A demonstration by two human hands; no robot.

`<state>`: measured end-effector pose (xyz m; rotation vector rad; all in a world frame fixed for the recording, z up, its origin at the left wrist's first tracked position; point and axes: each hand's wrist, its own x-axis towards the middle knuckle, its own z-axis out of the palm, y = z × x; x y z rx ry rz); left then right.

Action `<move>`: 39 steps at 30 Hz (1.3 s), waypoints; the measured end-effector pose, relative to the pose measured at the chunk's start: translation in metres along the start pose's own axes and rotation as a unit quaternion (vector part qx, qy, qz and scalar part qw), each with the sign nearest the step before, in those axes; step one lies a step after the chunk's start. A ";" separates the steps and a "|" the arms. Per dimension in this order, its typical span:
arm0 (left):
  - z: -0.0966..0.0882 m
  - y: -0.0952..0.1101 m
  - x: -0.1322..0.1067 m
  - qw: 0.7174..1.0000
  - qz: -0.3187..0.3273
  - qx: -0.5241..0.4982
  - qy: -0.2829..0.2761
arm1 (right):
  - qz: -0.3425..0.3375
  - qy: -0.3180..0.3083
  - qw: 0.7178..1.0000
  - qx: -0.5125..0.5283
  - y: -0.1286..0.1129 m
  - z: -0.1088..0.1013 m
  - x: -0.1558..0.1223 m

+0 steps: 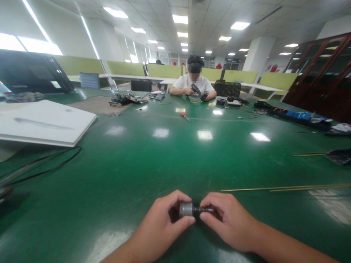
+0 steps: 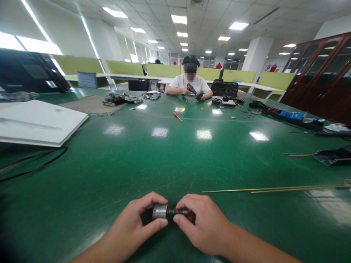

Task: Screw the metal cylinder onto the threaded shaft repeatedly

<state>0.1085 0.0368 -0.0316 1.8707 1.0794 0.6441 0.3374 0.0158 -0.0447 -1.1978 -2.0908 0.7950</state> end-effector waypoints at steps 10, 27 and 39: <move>-0.001 -0.001 -0.002 1.000 0.002 -0.007 0.007 | 0.000 0.001 1.000 0.002 0.001 0.000 0.000; -0.001 -0.002 0.000 1.000 0.006 -0.017 0.008 | 0.002 0.010 1.000 -0.003 -0.002 -0.001 -0.001; 0.000 -0.002 0.000 0.999 -0.013 -0.040 0.026 | 0.013 0.024 1.000 0.006 0.001 0.000 -0.001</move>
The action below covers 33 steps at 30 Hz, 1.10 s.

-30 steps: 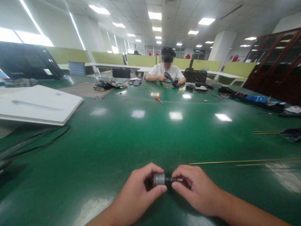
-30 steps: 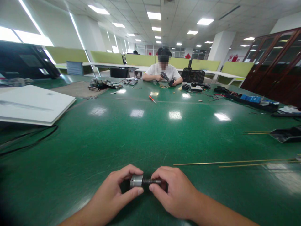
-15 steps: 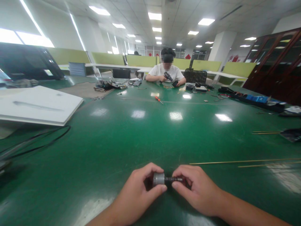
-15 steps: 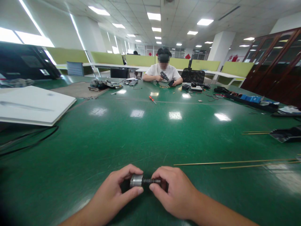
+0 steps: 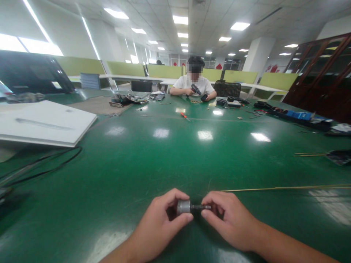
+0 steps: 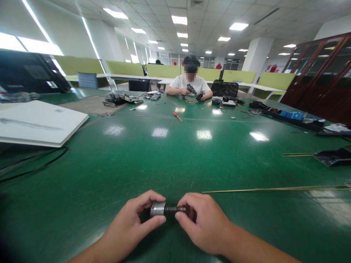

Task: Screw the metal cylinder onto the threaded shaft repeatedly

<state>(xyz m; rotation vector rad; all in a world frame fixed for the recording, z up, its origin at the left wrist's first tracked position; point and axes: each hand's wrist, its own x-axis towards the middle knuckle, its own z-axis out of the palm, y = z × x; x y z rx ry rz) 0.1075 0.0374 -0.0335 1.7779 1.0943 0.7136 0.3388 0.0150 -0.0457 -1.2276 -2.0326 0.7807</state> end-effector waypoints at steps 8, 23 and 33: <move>0.000 -0.003 0.000 1.000 0.004 -0.014 0.002 | 0.006 0.002 1.000 0.001 0.000 0.000 0.001; -0.002 -0.006 0.001 1.000 0.004 -0.021 0.003 | 0.017 0.005 1.000 0.000 -0.001 0.000 0.003; -0.003 -0.007 0.001 0.999 -0.001 -0.033 0.008 | 0.020 0.006 1.000 0.004 0.000 0.000 0.003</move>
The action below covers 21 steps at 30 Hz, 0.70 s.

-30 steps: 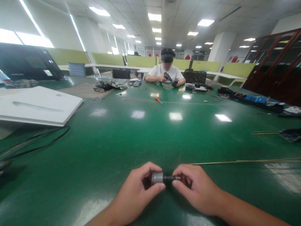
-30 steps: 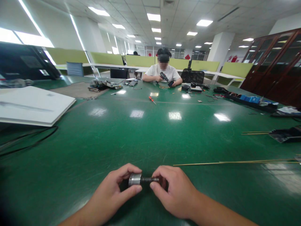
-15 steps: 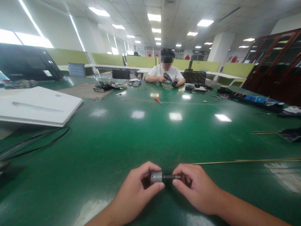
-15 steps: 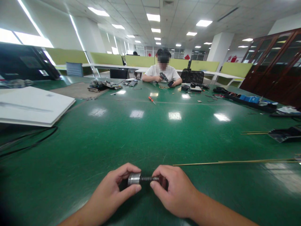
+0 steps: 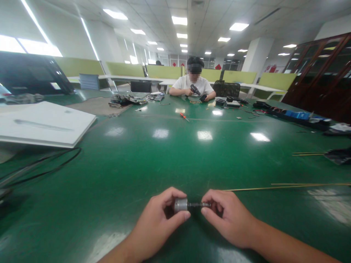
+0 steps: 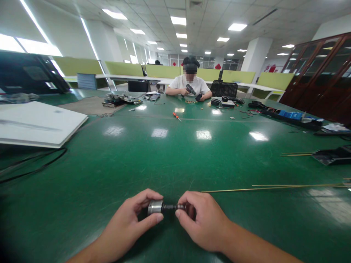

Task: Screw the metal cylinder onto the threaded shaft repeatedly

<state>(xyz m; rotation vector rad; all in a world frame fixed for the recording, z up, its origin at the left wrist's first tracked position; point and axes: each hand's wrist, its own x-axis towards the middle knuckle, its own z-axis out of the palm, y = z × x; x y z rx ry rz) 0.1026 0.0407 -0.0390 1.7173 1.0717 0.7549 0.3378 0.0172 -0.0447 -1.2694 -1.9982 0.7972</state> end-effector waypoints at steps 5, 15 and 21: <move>0.000 0.001 0.000 1.000 -0.011 -0.016 -0.004 | 0.002 0.001 1.000 -0.001 -0.002 -0.001 0.001; -0.002 0.005 0.000 1.000 -0.023 -0.019 -0.010 | -0.002 0.002 1.000 0.007 -0.002 -0.001 0.001; -0.002 0.005 0.000 0.999 -0.026 -0.023 -0.009 | -0.002 0.007 1.000 0.015 -0.002 -0.001 0.002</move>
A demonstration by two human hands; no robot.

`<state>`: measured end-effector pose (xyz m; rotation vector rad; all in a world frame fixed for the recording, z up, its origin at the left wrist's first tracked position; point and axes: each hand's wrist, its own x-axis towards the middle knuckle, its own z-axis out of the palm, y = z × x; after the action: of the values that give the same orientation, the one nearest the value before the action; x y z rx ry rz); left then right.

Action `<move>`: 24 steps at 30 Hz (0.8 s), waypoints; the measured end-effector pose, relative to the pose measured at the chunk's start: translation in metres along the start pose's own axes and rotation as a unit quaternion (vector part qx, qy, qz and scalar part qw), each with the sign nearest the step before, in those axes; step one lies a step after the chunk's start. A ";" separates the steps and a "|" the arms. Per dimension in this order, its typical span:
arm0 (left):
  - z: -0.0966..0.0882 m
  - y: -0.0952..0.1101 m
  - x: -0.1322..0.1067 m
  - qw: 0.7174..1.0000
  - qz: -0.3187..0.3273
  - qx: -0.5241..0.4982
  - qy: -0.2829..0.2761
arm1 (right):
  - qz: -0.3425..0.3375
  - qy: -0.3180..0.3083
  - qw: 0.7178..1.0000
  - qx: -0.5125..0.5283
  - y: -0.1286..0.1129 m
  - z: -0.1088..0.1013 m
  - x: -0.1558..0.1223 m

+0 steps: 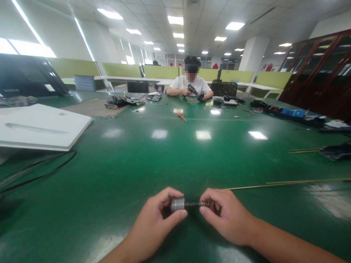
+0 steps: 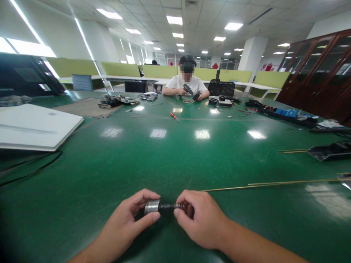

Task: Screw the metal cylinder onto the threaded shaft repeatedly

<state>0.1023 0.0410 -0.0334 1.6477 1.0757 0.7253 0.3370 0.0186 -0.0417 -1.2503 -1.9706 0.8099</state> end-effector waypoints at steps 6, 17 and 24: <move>0.000 -0.002 0.000 1.000 -0.005 -0.011 0.000 | -0.006 0.003 1.000 0.006 0.000 0.000 -0.001; 0.000 -0.001 -0.001 1.000 -0.006 -0.016 0.005 | 0.000 0.003 1.000 0.005 -0.001 -0.001 0.000; -0.001 0.001 0.000 0.999 -0.013 -0.035 0.011 | 0.002 0.004 1.000 0.004 -0.001 0.000 0.000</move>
<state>0.1015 0.0413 -0.0322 1.5667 1.0735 0.7584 0.3367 0.0184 -0.0408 -1.2515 -1.9572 0.8127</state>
